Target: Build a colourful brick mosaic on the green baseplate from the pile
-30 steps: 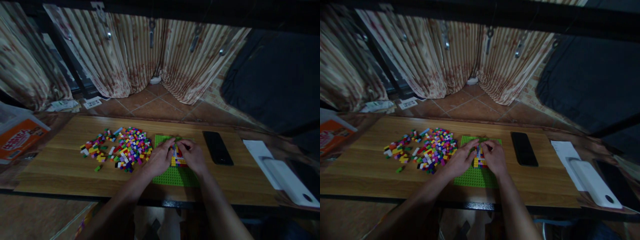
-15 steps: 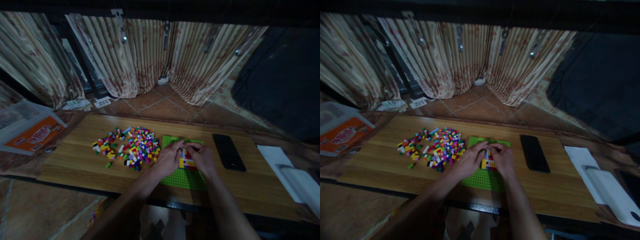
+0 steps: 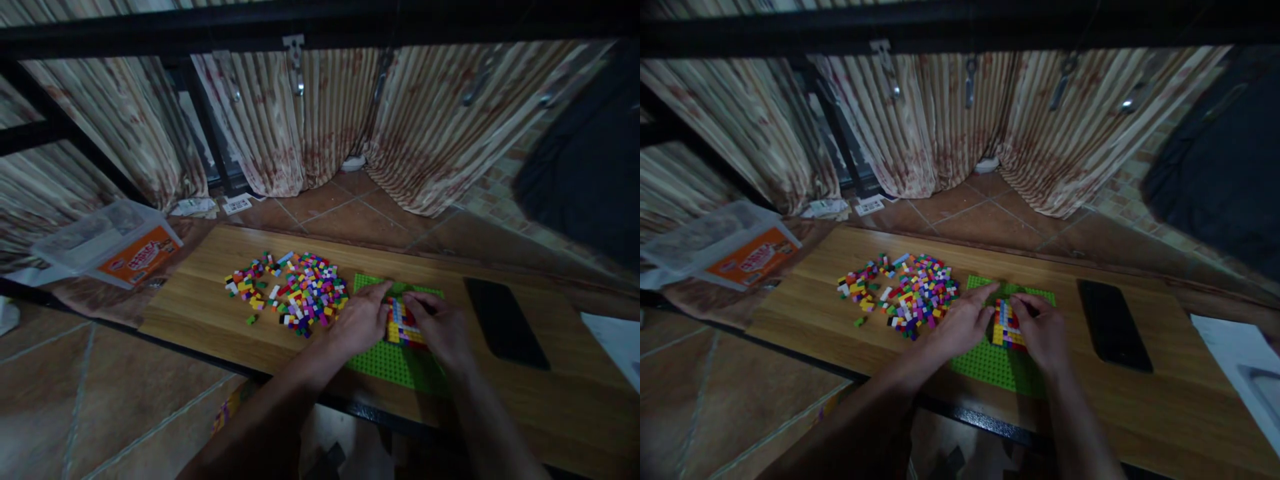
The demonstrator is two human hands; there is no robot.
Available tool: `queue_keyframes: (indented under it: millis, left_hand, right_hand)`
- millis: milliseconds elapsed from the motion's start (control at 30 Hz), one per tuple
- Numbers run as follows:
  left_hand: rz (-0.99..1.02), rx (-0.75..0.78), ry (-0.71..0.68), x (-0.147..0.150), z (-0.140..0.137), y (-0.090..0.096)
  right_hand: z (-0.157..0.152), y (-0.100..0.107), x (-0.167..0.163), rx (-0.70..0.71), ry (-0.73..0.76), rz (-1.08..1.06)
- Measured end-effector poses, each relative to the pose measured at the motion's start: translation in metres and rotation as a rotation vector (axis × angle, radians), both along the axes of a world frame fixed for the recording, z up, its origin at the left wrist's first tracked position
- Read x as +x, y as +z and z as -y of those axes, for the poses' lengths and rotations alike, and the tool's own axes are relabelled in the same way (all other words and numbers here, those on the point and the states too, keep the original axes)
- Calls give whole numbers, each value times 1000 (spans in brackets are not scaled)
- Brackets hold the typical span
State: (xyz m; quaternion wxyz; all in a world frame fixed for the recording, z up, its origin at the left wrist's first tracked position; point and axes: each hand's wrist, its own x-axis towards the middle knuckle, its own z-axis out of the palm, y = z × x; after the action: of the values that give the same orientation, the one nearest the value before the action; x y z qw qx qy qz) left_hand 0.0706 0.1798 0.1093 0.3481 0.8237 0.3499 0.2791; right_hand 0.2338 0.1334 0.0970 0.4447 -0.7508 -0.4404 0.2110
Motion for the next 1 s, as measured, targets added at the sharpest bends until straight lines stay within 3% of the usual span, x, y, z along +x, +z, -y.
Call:
queue_keyframes:
  millis: [167,267,467,633,1000]
  left_hand:
    - [109,-21,172,-16,-18,6]
    - [185,-36,278,-29,-28,13]
    - [282,-61,461,-60,-48,17]
    - [397,-130,536,-79,-58,17]
    - [434,-164,631,-107,-66,12]
  right_hand:
    - [8,10,-10,274,-27,236]
    - [12,16,-26,342,20,293]
    - [16,14,-67,371,208,432]
    - [12,5,-97,336,355,488]
    - [-17,-4,-133,240,423,548]
